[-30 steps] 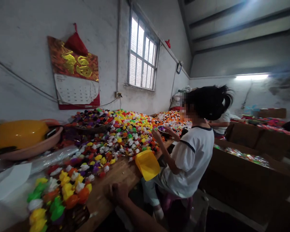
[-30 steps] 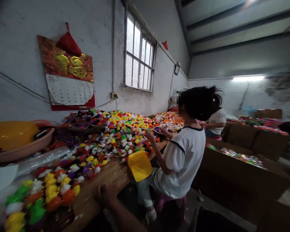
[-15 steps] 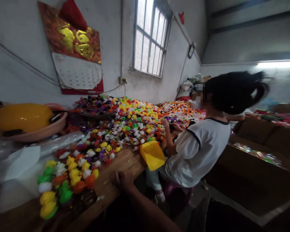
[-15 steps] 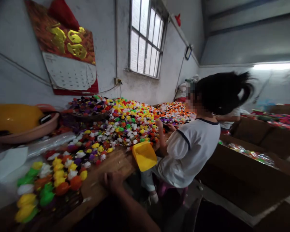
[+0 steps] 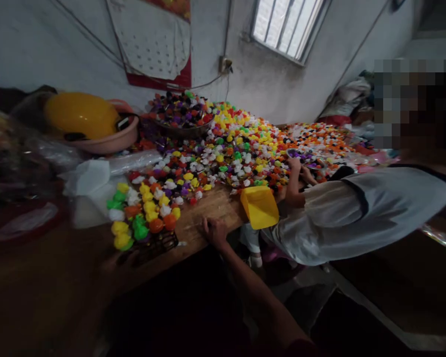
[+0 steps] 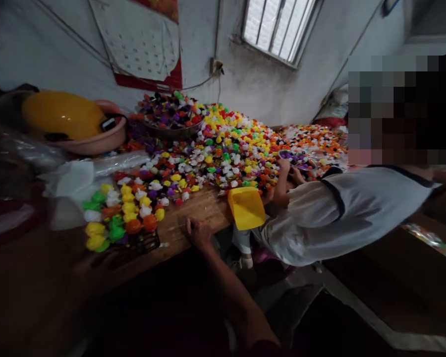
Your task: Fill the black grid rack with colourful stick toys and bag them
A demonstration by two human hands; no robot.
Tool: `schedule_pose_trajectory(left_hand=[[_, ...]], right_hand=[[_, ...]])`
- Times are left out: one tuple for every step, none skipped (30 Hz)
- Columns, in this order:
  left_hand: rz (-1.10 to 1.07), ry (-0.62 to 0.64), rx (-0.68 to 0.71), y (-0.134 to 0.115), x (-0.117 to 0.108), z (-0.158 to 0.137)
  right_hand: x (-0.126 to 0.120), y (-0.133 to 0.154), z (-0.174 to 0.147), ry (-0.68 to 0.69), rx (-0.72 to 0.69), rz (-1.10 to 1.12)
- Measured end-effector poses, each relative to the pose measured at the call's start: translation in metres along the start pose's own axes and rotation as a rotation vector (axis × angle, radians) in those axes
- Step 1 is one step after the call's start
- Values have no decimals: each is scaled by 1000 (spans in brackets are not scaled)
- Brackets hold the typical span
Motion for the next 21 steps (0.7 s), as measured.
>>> schedule_pose_trajectory(left_hand=[[-5,-5,-19,2,0,1],[-10,-13,-32,4,-1,1],[-16,-22,-40,6,-1,1],[-22,-35,-43,7,-2,2],[-26,-46,-39,9,-2,2],[-28,-57,-31,10,-1,3],[-29,-65,-19,12,-1,5],[-28,-70,-4,14,0,6],[-26,-73,11,16,1,8],[-23,-74,25,19,2,10],[-18,-73,35,22,3,12],[-15,-67,43,26,5,13],[-13,-58,48,29,6,13],[-12,-47,48,32,7,14],[-14,-33,48,35,8,14],[-18,-21,46,37,9,14],[-23,-9,41,38,9,13],[-26,-2,42,39,9,13],[-24,-3,56,39,9,13],[-17,-11,87,38,8,13],[-9,-26,134,36,8,13]], right_hand=[[-1,0,0,-8,-7,-1],[-2,0,1,-17,-16,-1],[-3,0,2,-28,-27,0],[-4,0,3,-40,-43,4],[-4,-1,4,-53,-60,9],[-4,-1,5,-68,-79,16],[-3,-2,6,-84,-97,23],[-2,-2,6,-100,-111,29],[-1,-3,5,-117,-122,34],[1,-3,4,-132,-129,36],[2,-4,3,-143,-134,36],[3,-5,3,-147,-137,33],[3,-6,5,-144,-139,25],[3,-8,9,-137,-137,14],[2,-11,17,-129,-131,-1],[0,-14,28,-124,-121,-18],[-1,-19,44,-124,-103,-39],[-2,-24,63,-131,-77,-64],[-3,-29,85,-140,-46,-90],[-3,-34,107,-152,1,-123],[-1,-38,130,-153,47,-152]])
Point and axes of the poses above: each hand's wrist, its own z-axis towards the middle knuckle, its own x-axis out of the palm, y = z × x, the point moved 1 cm from there along z, towards the middle knuckle, and after that the axes turned 9 degrees about -z, right-handed, at the moved point
